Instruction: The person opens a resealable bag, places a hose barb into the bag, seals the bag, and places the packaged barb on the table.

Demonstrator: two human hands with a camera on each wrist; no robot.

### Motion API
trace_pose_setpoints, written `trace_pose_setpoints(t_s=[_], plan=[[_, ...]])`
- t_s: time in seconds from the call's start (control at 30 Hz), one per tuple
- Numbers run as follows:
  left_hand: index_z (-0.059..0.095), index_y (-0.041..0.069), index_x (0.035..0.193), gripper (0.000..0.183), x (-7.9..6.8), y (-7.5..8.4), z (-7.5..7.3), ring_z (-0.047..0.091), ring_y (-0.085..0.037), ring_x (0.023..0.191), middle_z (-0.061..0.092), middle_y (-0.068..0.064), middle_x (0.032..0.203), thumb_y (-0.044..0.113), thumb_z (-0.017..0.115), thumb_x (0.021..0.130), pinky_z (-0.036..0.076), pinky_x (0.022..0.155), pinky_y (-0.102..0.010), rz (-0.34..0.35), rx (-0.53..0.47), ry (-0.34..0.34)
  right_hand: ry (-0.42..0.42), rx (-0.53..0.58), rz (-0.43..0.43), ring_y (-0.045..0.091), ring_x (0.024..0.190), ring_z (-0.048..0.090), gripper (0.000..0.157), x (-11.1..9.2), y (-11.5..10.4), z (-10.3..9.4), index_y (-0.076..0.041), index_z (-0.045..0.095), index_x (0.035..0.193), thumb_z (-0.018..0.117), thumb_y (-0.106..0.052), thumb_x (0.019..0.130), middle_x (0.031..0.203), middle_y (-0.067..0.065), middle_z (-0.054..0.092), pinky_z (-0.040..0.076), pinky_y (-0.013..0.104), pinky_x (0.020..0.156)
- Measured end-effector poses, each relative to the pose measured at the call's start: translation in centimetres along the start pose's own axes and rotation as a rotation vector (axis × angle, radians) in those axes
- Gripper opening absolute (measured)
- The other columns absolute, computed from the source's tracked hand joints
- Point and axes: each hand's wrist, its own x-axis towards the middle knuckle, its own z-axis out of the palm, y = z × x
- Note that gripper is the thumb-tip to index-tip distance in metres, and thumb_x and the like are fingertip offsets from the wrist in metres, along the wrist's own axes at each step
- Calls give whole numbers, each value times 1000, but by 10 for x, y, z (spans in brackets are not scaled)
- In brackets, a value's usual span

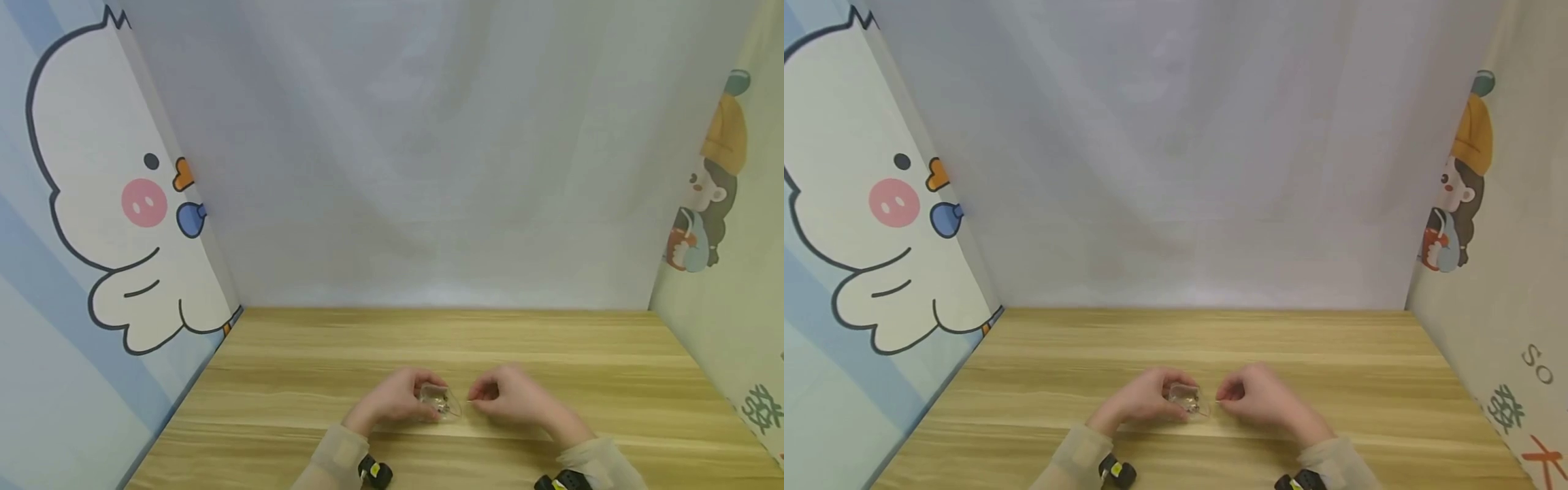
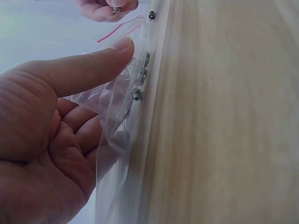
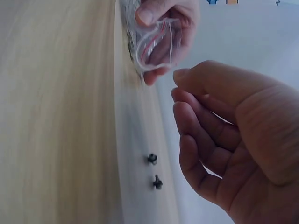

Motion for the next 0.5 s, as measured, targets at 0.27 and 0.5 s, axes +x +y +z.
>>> trace_pose_setpoints(t_s=[0.27, 0.5], plan=[[78, 23, 123, 50, 1, -1, -1, 63, -8, 104, 73, 10, 120, 17, 96, 78, 52, 94, -37, 5, 11, 2, 2, 57, -16, 3, 77, 66, 7, 5, -11, 11, -12, 81, 92, 82, -5, 91, 85, -10, 74, 57, 26, 71], [78, 24, 123, 48, 0, -1, -1, 63, -9, 106, 73, 10, 122, 18, 96, 79, 52, 96, -39, -2, 16, -2, 19, 75, 4, 3, 78, 67, 5, 6, -20, 18, -11, 81, 93, 81, -6, 93, 86, -8, 75, 57, 25, 72]])
